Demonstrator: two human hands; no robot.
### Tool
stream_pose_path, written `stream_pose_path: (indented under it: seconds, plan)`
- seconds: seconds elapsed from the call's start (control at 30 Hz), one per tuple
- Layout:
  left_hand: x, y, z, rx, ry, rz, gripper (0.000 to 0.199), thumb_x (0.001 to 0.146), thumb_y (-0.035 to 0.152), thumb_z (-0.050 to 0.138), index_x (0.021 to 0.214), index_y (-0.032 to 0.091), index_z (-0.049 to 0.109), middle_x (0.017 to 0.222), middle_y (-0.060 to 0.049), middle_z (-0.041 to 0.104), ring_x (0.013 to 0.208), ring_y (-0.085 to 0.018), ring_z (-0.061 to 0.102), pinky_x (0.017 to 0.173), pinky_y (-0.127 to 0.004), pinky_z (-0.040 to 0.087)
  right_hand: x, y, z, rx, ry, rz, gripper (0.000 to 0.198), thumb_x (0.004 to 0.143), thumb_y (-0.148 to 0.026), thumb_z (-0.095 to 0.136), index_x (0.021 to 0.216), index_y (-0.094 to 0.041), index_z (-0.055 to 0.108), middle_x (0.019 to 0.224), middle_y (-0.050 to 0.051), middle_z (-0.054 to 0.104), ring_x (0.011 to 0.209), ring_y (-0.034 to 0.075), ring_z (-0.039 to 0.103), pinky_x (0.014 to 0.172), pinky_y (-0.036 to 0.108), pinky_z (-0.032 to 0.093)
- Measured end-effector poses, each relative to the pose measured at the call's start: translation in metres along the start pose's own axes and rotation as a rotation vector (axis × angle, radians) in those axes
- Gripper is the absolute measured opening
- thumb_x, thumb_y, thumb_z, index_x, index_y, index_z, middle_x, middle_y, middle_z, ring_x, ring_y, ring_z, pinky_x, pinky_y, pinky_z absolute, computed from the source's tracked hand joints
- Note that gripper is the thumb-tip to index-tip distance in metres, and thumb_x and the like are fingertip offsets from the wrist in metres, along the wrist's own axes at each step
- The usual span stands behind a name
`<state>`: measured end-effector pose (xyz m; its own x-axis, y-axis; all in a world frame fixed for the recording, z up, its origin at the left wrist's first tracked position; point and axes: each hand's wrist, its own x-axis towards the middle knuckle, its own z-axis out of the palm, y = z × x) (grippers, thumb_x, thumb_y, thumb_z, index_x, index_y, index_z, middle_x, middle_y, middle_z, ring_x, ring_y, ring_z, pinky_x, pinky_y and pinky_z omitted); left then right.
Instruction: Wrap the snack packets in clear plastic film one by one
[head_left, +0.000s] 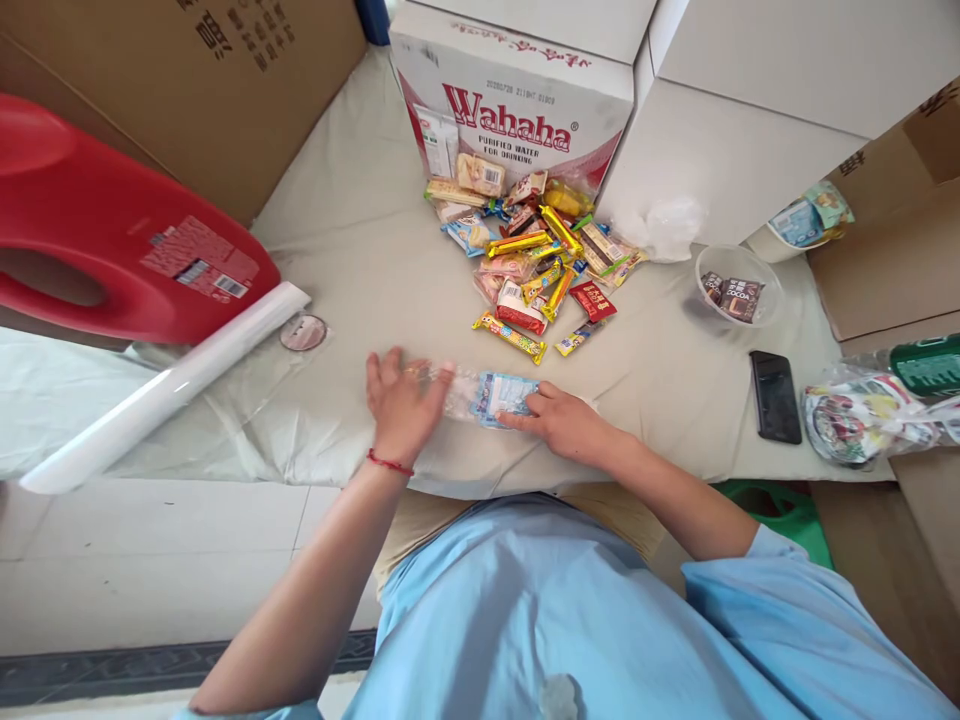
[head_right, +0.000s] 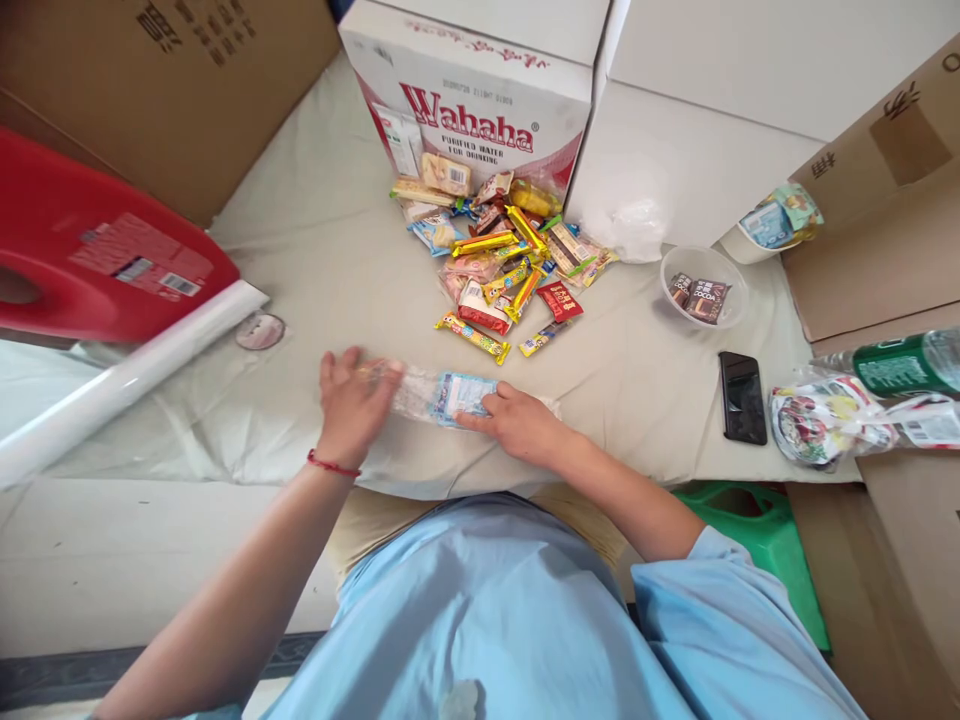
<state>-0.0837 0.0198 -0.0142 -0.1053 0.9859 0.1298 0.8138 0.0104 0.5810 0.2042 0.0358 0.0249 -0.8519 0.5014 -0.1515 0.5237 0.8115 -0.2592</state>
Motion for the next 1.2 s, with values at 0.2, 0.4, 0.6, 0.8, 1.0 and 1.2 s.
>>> stream_pose_path:
  seconds: [0.2,0.4,0.6,0.8,1.0,1.2]
  plan:
    - [-0.014,0.063,-0.005,-0.276,0.019,-0.254,0.015,0.081,0.035,0.064,0.08,0.022,0.058,0.1,-0.006,0.075,0.097,-0.023,0.071,0.092,-0.039,0.058,0.002,0.003,0.002,0.053,0.012,-0.009,0.053,0.102,-0.012,0.049,0.149,-0.035,0.058,0.095,0.007,0.059,0.088,0.023,0.046,0.078,0.031,0.042]
    - [-0.047,0.12,0.017,-0.152,-0.106,0.225,0.021,0.097,0.027,0.052,0.106,0.02,0.07,0.116,-0.008,0.078,0.111,-0.025,0.071,0.097,-0.041,0.055,-0.008,0.003,-0.007,0.224,0.061,0.0,0.026,0.103,-0.019,0.051,0.111,-0.017,0.076,0.098,0.01,0.065,0.095,0.024,0.052,0.087,0.036,0.045]
    - [-0.079,0.107,0.044,0.048,-0.093,0.486,0.037,0.101,0.026,0.051,0.133,0.016,0.066,0.147,-0.013,0.064,0.138,-0.03,0.058,0.114,-0.049,0.046,-0.052,0.016,-0.012,0.479,0.363,0.367,0.032,0.104,-0.028,0.047,0.126,-0.022,0.069,0.108,0.01,0.069,0.1,0.024,0.062,0.093,0.04,0.051]
    - [-0.084,0.089,0.052,-0.01,-0.083,0.537,0.047,0.098,0.015,0.05,0.144,0.018,0.059,0.15,-0.011,0.061,0.142,-0.028,0.053,0.12,-0.051,0.044,-0.062,-0.004,-0.004,0.232,0.378,0.66,0.017,0.092,-0.031,0.068,0.104,-0.019,0.072,0.13,0.017,0.061,0.122,0.035,0.053,0.103,0.05,0.047]
    - [-0.084,0.088,0.057,0.048,-0.034,0.583,0.044,0.096,0.012,0.05,0.138,0.016,0.063,0.149,-0.014,0.062,0.141,-0.03,0.054,0.117,-0.052,0.047,-0.023,-0.014,-0.04,0.447,0.363,0.612,0.011,0.098,-0.029,0.058,0.09,-0.022,0.063,0.085,0.003,0.067,0.078,0.018,0.063,0.074,0.029,0.048]
    - [-0.087,0.09,0.058,0.067,-0.03,0.591,0.031,0.094,0.011,0.054,0.119,0.014,0.072,0.121,-0.016,0.073,0.131,-0.032,0.061,0.117,-0.057,0.046,0.07,-0.037,-0.04,0.163,0.068,0.583,0.018,0.102,-0.021,0.049,0.112,-0.018,0.063,0.111,0.011,0.069,0.094,0.023,0.068,0.078,0.033,0.05]
